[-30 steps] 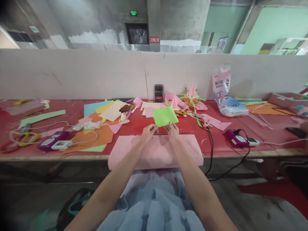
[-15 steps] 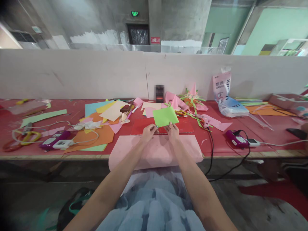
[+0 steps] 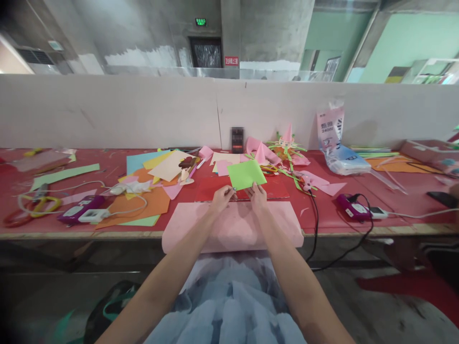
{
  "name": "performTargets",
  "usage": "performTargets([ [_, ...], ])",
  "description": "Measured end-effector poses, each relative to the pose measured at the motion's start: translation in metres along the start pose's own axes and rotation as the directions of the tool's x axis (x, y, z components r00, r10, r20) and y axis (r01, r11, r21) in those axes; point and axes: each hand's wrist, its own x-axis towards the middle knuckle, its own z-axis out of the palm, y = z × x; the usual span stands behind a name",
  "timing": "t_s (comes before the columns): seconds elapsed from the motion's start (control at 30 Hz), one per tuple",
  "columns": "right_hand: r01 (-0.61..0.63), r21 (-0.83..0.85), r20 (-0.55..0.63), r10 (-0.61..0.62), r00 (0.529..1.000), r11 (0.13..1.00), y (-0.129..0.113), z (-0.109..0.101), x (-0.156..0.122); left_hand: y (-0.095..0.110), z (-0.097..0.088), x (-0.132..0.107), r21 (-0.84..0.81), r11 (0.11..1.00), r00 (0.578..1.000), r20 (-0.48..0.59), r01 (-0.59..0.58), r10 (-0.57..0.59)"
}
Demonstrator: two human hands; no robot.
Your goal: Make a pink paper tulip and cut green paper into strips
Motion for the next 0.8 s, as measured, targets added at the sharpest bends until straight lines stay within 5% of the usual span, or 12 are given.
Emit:
performTargets([
  [0.2,0.001,-0.050,0.054,0.002,0.999,0.999,0.001,0.004,-0.005,0.002,0.000,-0.002,-0.018,1.000,1.000,0.007,0.008,-0.008],
  [0.43,-0.140,-0.278,0.232,0.208,0.950,0.950,0.004,0.009,-0.017,-0.002,0.001,-0.001,0.072,0.996,0.998,0.040,-0.052,0.049],
  [0.8,-0.008,0.014,-0.054,0.009,0.998,1.000,-0.002,-0.002,0.004,0.009,0.002,-0.004,0.034,0.997,0.997,0.015,0.073,-0.073],
])
